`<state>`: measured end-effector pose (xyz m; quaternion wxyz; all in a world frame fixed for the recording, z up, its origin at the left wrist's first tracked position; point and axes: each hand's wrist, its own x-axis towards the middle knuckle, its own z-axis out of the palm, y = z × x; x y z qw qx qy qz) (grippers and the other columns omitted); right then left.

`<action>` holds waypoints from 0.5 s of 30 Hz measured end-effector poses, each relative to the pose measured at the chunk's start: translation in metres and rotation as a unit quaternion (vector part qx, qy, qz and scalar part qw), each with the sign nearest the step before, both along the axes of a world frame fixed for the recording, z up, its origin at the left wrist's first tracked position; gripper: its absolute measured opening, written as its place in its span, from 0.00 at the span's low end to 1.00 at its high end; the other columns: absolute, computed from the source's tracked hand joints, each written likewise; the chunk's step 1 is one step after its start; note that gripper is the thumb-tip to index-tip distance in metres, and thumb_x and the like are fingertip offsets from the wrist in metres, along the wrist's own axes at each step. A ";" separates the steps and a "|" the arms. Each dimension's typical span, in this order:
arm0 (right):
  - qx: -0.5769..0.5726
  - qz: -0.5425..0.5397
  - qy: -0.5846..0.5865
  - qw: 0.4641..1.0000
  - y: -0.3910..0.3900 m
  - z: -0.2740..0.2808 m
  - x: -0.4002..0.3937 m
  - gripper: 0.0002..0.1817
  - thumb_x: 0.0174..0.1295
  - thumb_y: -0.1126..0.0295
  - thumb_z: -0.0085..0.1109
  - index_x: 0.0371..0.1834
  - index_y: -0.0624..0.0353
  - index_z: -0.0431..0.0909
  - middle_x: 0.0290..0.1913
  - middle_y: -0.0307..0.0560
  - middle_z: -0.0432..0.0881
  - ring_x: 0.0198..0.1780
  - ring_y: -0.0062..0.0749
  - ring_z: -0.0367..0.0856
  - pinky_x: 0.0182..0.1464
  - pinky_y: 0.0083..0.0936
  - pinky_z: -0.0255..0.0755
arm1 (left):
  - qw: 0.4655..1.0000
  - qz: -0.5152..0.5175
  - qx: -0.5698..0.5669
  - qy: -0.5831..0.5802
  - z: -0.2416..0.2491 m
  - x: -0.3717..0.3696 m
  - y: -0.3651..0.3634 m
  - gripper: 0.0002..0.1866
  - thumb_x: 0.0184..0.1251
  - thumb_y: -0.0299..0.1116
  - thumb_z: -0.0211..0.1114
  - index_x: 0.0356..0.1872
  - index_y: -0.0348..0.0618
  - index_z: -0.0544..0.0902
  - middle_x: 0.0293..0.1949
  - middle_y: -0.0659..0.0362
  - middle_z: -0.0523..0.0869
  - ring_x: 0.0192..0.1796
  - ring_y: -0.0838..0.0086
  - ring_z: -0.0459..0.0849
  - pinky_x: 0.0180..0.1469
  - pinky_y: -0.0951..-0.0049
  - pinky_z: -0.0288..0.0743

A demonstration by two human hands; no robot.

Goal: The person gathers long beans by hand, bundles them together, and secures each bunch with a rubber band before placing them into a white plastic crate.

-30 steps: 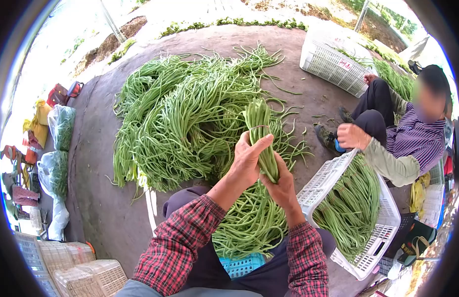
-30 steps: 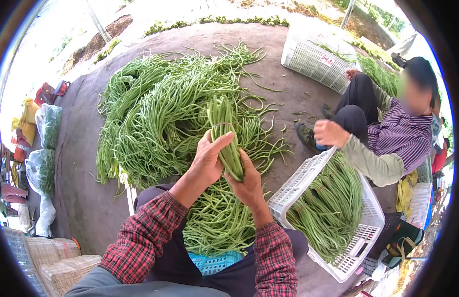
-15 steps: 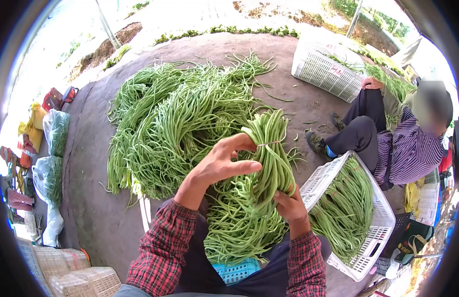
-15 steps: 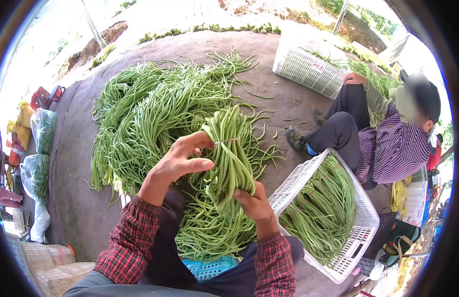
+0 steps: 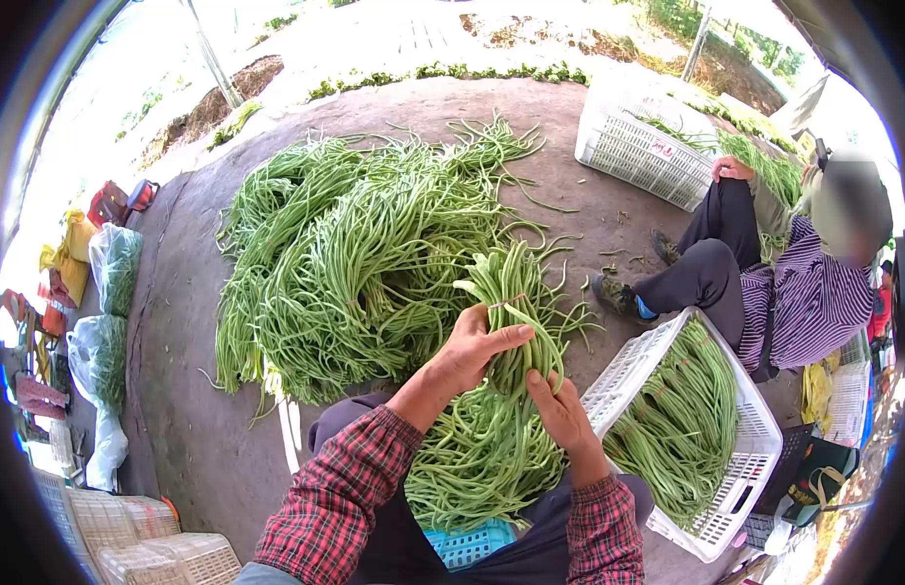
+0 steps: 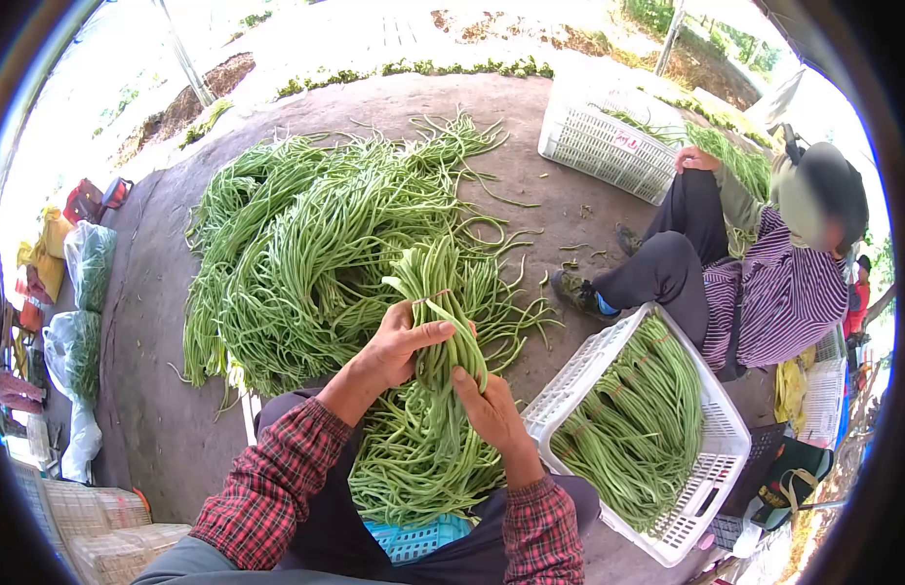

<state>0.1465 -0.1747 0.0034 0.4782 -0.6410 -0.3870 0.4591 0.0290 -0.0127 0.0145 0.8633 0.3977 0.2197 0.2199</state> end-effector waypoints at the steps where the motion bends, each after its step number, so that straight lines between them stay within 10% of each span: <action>1: -0.005 -0.025 -0.056 0.998 0.000 0.007 -0.003 0.24 0.81 0.53 0.48 0.58 0.65 0.78 0.36 0.39 0.79 0.39 0.21 0.70 0.43 0.28 0.70 | 1.000 0.002 0.001 0.000 0.000 0.000 0.000 0.30 0.61 0.33 0.79 0.59 0.31 0.75 0.46 0.53 0.85 0.44 0.70 0.88 0.47 0.67 0.84; 5: 0.181 -0.127 -0.346 0.912 0.002 -0.012 0.000 0.16 0.75 0.62 0.58 0.52 0.65 0.80 0.34 0.56 0.82 0.35 0.44 0.83 0.42 0.36 0.75 | 0.999 0.037 -0.005 -0.008 -0.001 0.001 0.004 0.27 0.62 0.29 0.77 0.59 0.33 0.75 0.46 0.55 0.85 0.47 0.71 0.87 0.48 0.65 0.84; 8: 0.063 -0.161 -0.243 0.954 -0.007 -0.010 0.001 0.13 0.72 0.68 0.62 0.52 0.65 0.79 0.42 0.58 0.84 0.41 0.54 0.83 0.44 0.42 0.76 | 0.996 0.074 -0.045 -0.005 0.006 0.000 0.004 0.25 0.60 0.25 0.75 0.57 0.35 0.77 0.44 0.56 0.86 0.44 0.70 0.87 0.47 0.67 0.84; 15: 0.253 -0.198 -0.535 0.781 0.007 -0.008 -0.011 0.12 0.65 0.76 0.62 0.51 0.64 0.79 0.37 0.54 0.80 0.35 0.51 0.80 0.38 0.40 0.73 | 0.989 0.095 -0.103 -0.039 0.009 -0.001 0.007 0.25 0.61 0.32 0.77 0.55 0.38 0.76 0.42 0.57 0.85 0.41 0.70 0.86 0.47 0.64 0.85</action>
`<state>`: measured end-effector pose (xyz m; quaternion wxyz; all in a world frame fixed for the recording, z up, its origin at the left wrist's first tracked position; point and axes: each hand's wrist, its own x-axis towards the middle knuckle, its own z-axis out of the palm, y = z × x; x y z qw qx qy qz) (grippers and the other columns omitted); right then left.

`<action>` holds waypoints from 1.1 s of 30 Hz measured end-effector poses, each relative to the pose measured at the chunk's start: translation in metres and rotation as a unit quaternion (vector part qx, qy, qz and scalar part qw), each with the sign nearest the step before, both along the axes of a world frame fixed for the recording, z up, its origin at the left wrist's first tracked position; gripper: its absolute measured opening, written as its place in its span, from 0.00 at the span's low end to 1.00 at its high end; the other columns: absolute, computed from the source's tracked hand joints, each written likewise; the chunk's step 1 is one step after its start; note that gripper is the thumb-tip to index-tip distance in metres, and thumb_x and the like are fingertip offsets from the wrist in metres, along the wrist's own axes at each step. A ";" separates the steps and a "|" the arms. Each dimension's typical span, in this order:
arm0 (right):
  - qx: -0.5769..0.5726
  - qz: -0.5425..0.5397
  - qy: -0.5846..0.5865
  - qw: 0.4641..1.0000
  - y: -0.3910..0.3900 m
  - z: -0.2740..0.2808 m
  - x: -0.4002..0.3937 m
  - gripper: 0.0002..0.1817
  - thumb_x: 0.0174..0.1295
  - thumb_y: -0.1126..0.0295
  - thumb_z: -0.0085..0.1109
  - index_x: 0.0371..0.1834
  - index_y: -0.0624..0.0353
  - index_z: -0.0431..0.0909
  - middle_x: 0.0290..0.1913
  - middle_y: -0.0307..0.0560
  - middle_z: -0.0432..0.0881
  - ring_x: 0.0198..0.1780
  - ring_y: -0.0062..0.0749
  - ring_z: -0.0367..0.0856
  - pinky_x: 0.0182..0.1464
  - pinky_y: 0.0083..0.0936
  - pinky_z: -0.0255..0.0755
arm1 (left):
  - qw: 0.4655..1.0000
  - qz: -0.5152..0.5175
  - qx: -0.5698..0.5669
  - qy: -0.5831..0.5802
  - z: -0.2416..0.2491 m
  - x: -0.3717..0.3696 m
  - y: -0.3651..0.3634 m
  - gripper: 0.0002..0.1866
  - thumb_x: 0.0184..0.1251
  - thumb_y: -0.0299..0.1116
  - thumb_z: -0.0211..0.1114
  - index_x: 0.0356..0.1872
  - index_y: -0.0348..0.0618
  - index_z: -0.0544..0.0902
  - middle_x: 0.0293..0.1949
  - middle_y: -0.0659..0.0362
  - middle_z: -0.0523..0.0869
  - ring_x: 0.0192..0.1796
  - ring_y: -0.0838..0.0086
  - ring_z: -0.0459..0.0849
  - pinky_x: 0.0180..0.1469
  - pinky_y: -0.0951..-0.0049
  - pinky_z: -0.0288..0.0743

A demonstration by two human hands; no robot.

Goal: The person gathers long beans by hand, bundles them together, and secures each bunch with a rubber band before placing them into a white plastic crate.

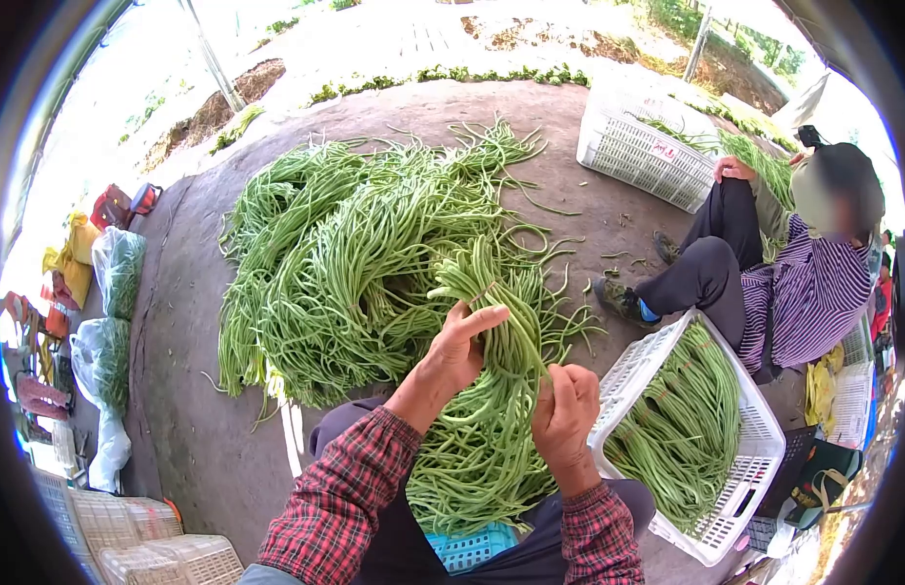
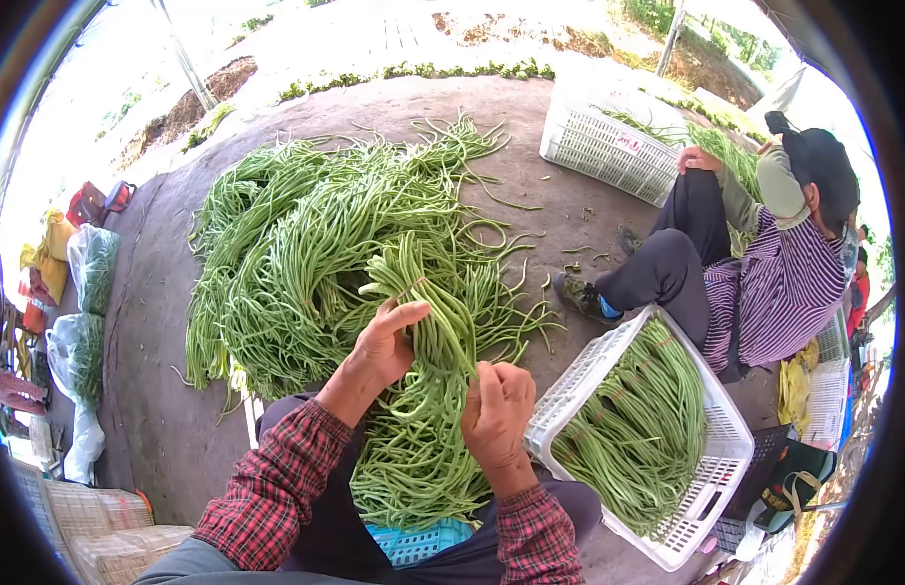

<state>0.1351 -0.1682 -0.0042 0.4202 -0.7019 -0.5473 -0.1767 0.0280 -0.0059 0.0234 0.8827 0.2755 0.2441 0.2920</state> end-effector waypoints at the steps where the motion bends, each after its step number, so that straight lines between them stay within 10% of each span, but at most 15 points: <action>1: -0.016 0.033 -0.004 0.999 -0.001 -0.005 -0.004 0.13 0.63 0.77 0.63 0.50 0.64 0.79 0.35 0.53 0.80 0.33 0.50 0.79 0.37 0.40 0.72 | 0.999 -0.023 -0.010 -0.020 0.000 -0.001 0.002 0.26 0.62 0.34 0.78 0.56 0.37 0.75 0.42 0.57 0.84 0.42 0.70 0.87 0.46 0.66 0.85; 6: -0.151 0.224 0.051 0.962 -0.002 -0.007 -0.021 0.15 0.60 0.73 0.67 0.50 0.62 0.80 0.31 0.46 0.79 0.29 0.48 0.78 0.34 0.41 0.70 | 0.997 -0.027 0.068 0.032 -0.004 0.002 -0.001 0.25 0.63 0.30 0.76 0.57 0.37 0.74 0.41 0.55 0.85 0.41 0.70 0.88 0.45 0.64 0.86; 18: -0.049 0.127 0.336 0.932 0.001 -0.015 0.003 0.09 0.68 0.76 0.65 0.48 0.65 0.80 0.38 0.44 0.85 0.39 0.26 0.84 0.42 0.24 0.78 | 0.990 -0.097 0.092 0.049 -0.014 0.000 -0.010 0.36 0.52 0.23 0.78 0.63 0.31 0.72 0.50 0.51 0.84 0.48 0.65 0.87 0.51 0.63 0.83; 24: -0.070 0.231 0.617 0.749 -0.005 0.012 0.009 0.11 0.74 0.74 0.60 0.55 0.66 0.76 0.35 0.36 0.80 0.35 0.16 0.75 0.38 0.18 0.71 | 0.990 -0.133 0.040 0.009 -0.013 0.001 -0.012 0.28 0.51 0.17 0.72 0.57 0.31 0.77 0.46 0.51 0.87 0.44 0.65 0.89 0.46 0.68 0.85; 33: -0.090 0.193 0.451 0.867 -0.013 0.005 -0.003 0.11 0.79 0.66 0.54 0.50 0.64 0.75 0.25 0.33 0.72 0.25 0.14 0.67 0.27 0.18 0.61 | 0.993 -0.105 0.031 0.040 0.000 0.004 -0.033 0.25 0.55 0.23 0.75 0.55 0.34 0.80 0.49 0.52 0.87 0.45 0.69 0.88 0.47 0.66 0.84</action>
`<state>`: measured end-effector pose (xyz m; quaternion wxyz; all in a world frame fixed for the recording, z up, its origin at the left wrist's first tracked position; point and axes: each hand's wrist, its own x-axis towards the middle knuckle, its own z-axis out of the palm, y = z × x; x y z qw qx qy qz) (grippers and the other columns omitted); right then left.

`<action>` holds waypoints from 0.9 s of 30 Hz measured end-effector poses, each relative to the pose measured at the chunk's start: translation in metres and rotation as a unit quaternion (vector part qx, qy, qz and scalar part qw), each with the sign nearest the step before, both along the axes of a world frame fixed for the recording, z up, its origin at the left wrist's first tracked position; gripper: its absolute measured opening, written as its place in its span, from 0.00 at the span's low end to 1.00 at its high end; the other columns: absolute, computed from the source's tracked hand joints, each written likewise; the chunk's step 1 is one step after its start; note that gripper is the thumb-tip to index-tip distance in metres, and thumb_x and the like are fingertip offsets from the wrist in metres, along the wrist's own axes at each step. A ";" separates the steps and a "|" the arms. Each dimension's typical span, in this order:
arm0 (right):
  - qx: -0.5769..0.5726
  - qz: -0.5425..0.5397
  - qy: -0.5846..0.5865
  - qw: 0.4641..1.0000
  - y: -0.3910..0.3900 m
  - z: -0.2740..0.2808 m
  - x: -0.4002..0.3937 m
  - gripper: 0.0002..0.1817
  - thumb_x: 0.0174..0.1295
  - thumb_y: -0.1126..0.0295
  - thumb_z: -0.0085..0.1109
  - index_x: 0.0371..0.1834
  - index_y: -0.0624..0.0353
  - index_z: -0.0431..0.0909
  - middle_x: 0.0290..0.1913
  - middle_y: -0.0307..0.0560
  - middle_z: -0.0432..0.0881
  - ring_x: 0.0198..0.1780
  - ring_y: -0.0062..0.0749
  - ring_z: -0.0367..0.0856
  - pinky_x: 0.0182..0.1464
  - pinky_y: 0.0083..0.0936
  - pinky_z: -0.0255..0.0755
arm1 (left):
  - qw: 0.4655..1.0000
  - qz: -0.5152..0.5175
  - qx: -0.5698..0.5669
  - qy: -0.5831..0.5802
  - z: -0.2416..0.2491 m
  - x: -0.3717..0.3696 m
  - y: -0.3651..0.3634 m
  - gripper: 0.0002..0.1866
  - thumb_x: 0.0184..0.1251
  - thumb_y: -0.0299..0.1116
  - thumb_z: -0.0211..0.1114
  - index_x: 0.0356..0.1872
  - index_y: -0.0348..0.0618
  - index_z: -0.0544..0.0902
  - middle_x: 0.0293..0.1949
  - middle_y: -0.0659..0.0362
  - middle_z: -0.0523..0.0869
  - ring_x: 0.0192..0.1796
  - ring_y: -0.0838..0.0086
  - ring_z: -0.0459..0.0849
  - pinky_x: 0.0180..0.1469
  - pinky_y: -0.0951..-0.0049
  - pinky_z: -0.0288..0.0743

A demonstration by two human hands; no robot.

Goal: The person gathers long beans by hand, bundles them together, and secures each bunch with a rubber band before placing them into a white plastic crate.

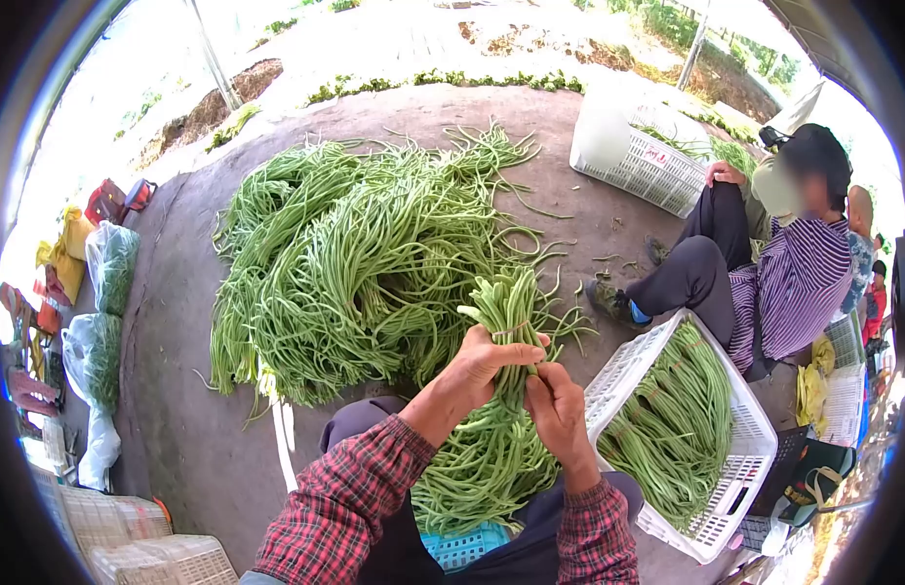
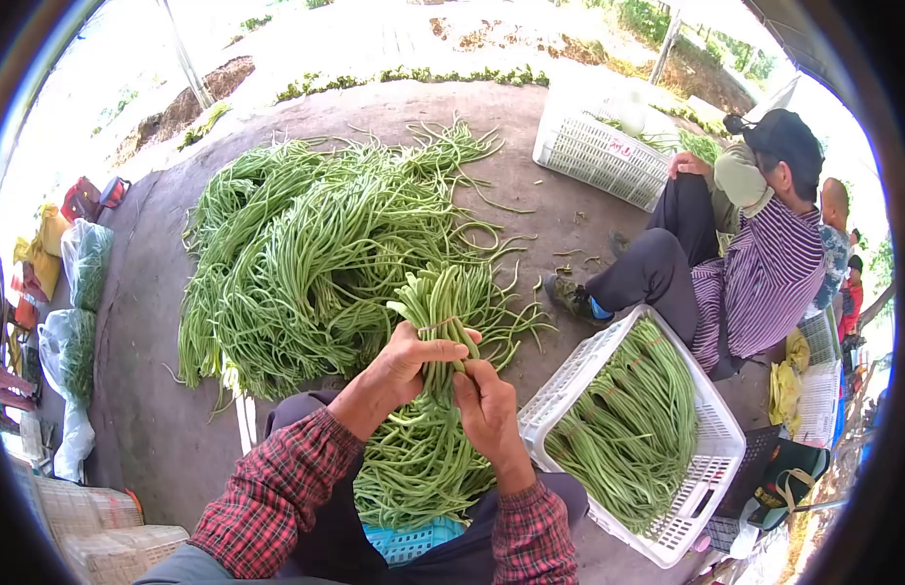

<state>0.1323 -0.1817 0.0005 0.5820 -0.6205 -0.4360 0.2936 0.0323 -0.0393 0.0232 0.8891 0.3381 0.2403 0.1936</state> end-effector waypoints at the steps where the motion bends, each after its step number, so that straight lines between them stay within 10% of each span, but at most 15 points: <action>1: -0.014 -0.004 0.001 1.000 -0.003 0.000 -0.001 0.10 0.79 0.66 0.55 0.48 0.64 0.75 0.24 0.34 0.72 0.26 0.15 0.67 0.28 0.20 0.63 | 1.000 -0.016 -0.004 0.017 -0.001 -0.001 0.000 0.24 0.56 0.23 0.74 0.55 0.34 0.80 0.49 0.51 0.87 0.47 0.69 0.87 0.48 0.66 0.84; 7: -0.080 -0.035 -0.009 0.996 -0.004 0.003 -0.013 0.09 0.78 0.67 0.55 0.44 0.63 0.76 0.23 0.42 0.74 0.24 0.22 0.68 0.28 0.27 0.66 | 0.998 0.030 0.004 0.045 0.000 0.000 -0.002 0.23 0.54 0.20 0.70 0.54 0.31 0.79 0.45 0.51 0.87 0.43 0.66 0.87 0.47 0.66 0.82; 11: -0.097 -0.090 -0.143 0.981 -0.009 0.000 -0.022 0.11 0.78 0.64 0.52 0.45 0.62 0.76 0.29 0.63 0.77 0.27 0.51 0.75 0.33 0.42 0.70 | 0.998 0.013 -0.031 0.061 0.000 0.001 -0.004 0.25 0.55 0.17 0.68 0.58 0.30 0.78 0.46 0.46 0.88 0.46 0.60 0.89 0.47 0.62 0.84; 12: -0.056 -0.090 -0.100 0.989 -0.012 -0.002 -0.025 0.11 0.78 0.65 0.53 0.45 0.62 0.75 0.30 0.63 0.77 0.28 0.53 0.76 0.34 0.44 0.70 | 0.990 0.051 0.125 0.040 -0.024 0.001 -0.011 0.24 0.55 0.16 0.67 0.57 0.30 0.79 0.45 0.46 0.88 0.46 0.56 0.90 0.47 0.59 0.85; 13: -0.060 -0.099 -0.100 0.988 -0.014 -0.004 -0.030 0.10 0.77 0.65 0.53 0.44 0.62 0.75 0.29 0.62 0.76 0.28 0.51 0.76 0.34 0.42 0.70 | 0.999 0.045 -0.017 0.011 -0.009 0.006 -0.008 0.23 0.54 0.15 0.66 0.55 0.30 0.79 0.45 0.45 0.88 0.45 0.54 0.89 0.46 0.57 0.85; 27: -0.067 0.004 0.043 0.997 -0.027 -0.008 -0.006 0.12 0.79 0.64 0.54 0.39 0.61 0.71 0.28 0.37 0.77 0.28 0.20 0.70 0.31 0.24 0.66 | 0.996 -0.064 0.060 -0.020 -0.010 0.001 -0.003 0.27 0.42 0.20 0.70 0.52 0.33 0.81 0.49 0.48 0.87 0.46 0.63 0.87 0.52 0.61 0.81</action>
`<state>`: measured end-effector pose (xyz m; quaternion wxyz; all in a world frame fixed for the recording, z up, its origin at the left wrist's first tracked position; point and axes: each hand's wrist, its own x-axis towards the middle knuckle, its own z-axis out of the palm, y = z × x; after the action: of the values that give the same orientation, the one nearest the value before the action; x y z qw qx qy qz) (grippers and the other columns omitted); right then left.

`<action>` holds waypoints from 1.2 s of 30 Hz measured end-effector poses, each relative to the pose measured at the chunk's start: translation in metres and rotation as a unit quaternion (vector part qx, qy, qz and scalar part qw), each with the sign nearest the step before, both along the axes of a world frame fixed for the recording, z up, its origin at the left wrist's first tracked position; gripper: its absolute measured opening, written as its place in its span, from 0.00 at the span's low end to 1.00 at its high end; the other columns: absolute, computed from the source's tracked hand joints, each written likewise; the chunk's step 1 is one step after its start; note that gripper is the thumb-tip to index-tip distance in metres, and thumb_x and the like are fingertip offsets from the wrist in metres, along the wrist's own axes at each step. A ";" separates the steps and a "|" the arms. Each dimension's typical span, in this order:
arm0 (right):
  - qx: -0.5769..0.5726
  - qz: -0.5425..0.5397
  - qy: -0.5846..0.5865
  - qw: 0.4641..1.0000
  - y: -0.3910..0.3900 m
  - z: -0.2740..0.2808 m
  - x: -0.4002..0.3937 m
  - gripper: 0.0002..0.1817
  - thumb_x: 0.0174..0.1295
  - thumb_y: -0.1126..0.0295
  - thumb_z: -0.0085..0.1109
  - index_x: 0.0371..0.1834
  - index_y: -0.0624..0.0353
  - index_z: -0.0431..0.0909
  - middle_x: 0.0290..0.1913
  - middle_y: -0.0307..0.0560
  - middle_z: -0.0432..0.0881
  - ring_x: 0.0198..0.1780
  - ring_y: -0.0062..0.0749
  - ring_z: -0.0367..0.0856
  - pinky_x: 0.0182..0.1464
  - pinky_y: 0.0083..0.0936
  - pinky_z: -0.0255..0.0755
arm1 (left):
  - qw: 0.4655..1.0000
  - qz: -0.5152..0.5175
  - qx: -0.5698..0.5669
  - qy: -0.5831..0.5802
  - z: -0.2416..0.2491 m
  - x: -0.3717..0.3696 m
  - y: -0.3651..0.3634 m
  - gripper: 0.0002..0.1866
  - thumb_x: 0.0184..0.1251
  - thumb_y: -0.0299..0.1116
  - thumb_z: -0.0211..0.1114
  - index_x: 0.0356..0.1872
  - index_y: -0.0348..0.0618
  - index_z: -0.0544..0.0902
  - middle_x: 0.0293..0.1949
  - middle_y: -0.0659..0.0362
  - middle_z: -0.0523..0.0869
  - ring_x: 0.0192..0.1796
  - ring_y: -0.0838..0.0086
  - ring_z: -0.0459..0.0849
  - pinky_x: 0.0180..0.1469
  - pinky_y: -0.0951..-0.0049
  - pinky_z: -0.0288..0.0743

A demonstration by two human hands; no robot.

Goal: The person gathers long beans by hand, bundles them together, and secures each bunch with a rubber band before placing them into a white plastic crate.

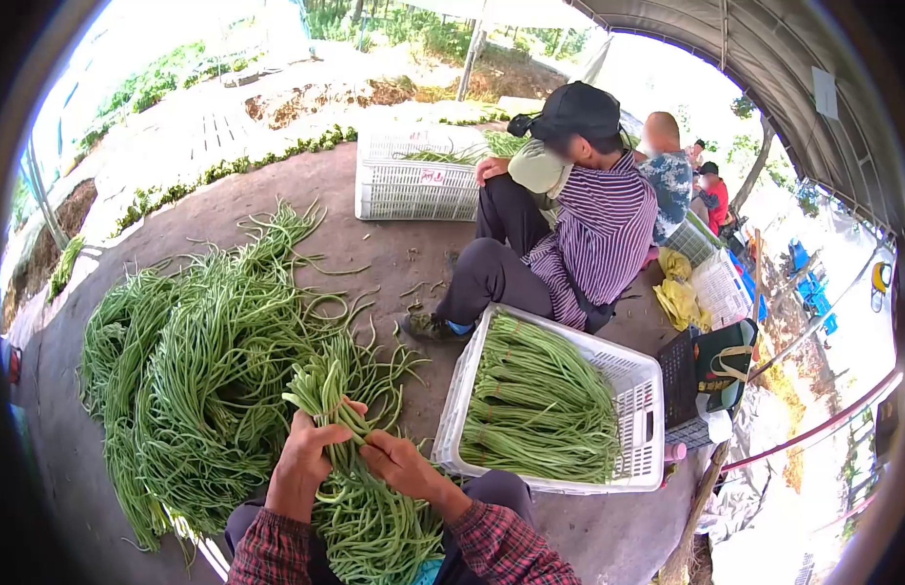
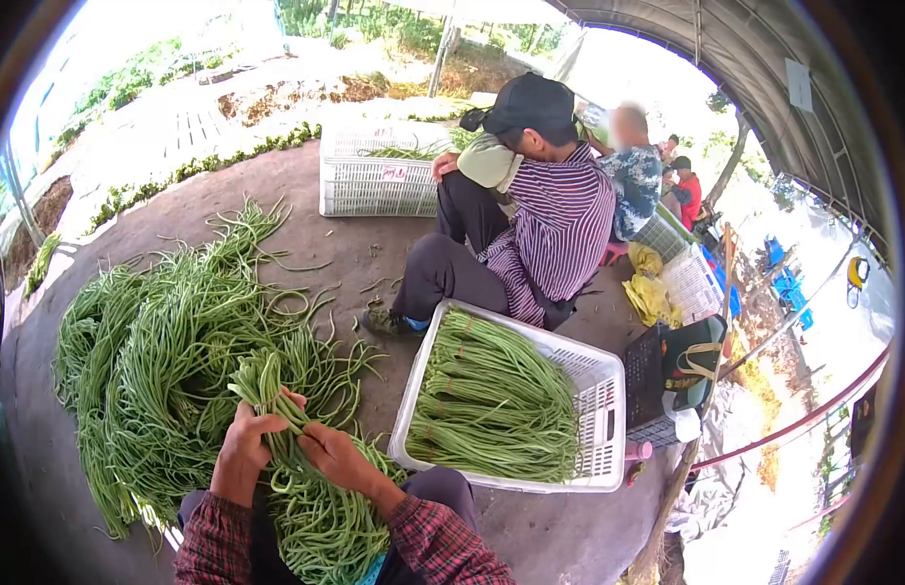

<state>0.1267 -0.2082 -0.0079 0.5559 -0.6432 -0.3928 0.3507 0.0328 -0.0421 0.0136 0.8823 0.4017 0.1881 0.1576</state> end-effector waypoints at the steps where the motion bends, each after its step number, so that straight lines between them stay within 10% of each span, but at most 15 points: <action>1: -0.010 0.025 0.067 0.997 -0.001 0.005 0.002 0.11 0.79 0.65 0.53 0.40 0.61 0.72 0.28 0.38 0.76 0.28 0.21 0.72 0.31 0.25 0.67 | 1.000 0.001 -0.010 -0.009 0.002 0.002 -0.002 0.30 0.42 0.20 0.70 0.55 0.34 0.78 0.53 0.47 0.85 0.52 0.60 0.86 0.57 0.59 0.81; 13: 0.053 0.071 0.192 0.977 -0.002 0.001 -0.001 0.15 0.79 0.59 0.55 0.44 0.62 0.75 0.31 0.37 0.80 0.28 0.19 0.81 0.32 0.20 0.77 | 0.996 -0.085 0.028 -0.019 0.027 -0.014 -0.003 0.48 0.40 0.15 0.78 0.70 0.37 0.70 0.61 0.44 0.82 0.66 0.52 0.81 0.67 0.53 0.77; 18: 0.060 0.095 0.135 0.984 -0.003 0.007 -0.001 0.15 0.80 0.58 0.51 0.49 0.62 0.74 0.32 0.36 0.80 0.31 0.17 0.80 0.34 0.18 0.76 | 0.888 -0.160 0.430 -0.020 0.023 -0.028 0.017 0.53 0.43 0.26 0.87 0.74 0.37 0.66 0.64 0.48 0.82 0.64 0.62 0.82 0.63 0.60 0.80; 24: 0.054 0.094 0.151 0.983 0.004 0.000 -0.014 0.12 0.81 0.64 0.49 0.46 0.63 0.74 0.35 0.38 0.80 0.34 0.19 0.81 0.37 0.20 0.75 | 0.835 -0.134 0.529 0.074 0.044 -0.022 0.018 0.31 0.43 0.35 0.87 0.51 0.40 0.87 0.56 0.53 0.88 0.61 0.60 0.84 0.62 0.58 0.79; 26: 0.066 0.087 0.166 0.980 0.004 0.000 -0.014 0.12 0.80 0.64 0.49 0.47 0.64 0.75 0.35 0.38 0.81 0.34 0.19 0.81 0.37 0.21 0.76 | 0.768 -0.071 0.632 -0.068 0.028 -0.017 0.022 0.30 0.41 0.34 0.87 0.51 0.42 0.87 0.59 0.53 0.87 0.69 0.55 0.78 0.69 0.52 0.73; 31: 0.077 0.090 0.108 0.987 0.004 0.006 -0.013 0.13 0.80 0.64 0.50 0.47 0.65 0.76 0.35 0.40 0.83 0.35 0.20 0.83 0.39 0.22 0.77 | 0.861 -0.120 0.484 -0.095 0.029 -0.013 0.017 0.44 0.45 0.30 0.84 0.69 0.40 0.77 0.71 0.53 0.76 0.78 0.58 0.66 0.77 0.52 0.59; 36: 0.057 0.058 0.122 0.989 -0.001 0.013 -0.009 0.12 0.81 0.66 0.48 0.45 0.65 0.76 0.34 0.40 0.83 0.33 0.22 0.84 0.37 0.22 0.78 | 0.962 -0.187 0.198 -0.035 0.017 -0.017 0.010 0.49 0.49 0.21 0.82 0.75 0.38 0.66 0.60 0.46 0.83 0.59 0.65 0.84 0.61 0.63 0.79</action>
<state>0.1175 -0.2092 0.0055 0.6136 -0.5392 -0.3782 0.4356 0.0156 -0.0320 0.0303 0.8050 0.5904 0.0442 0.0376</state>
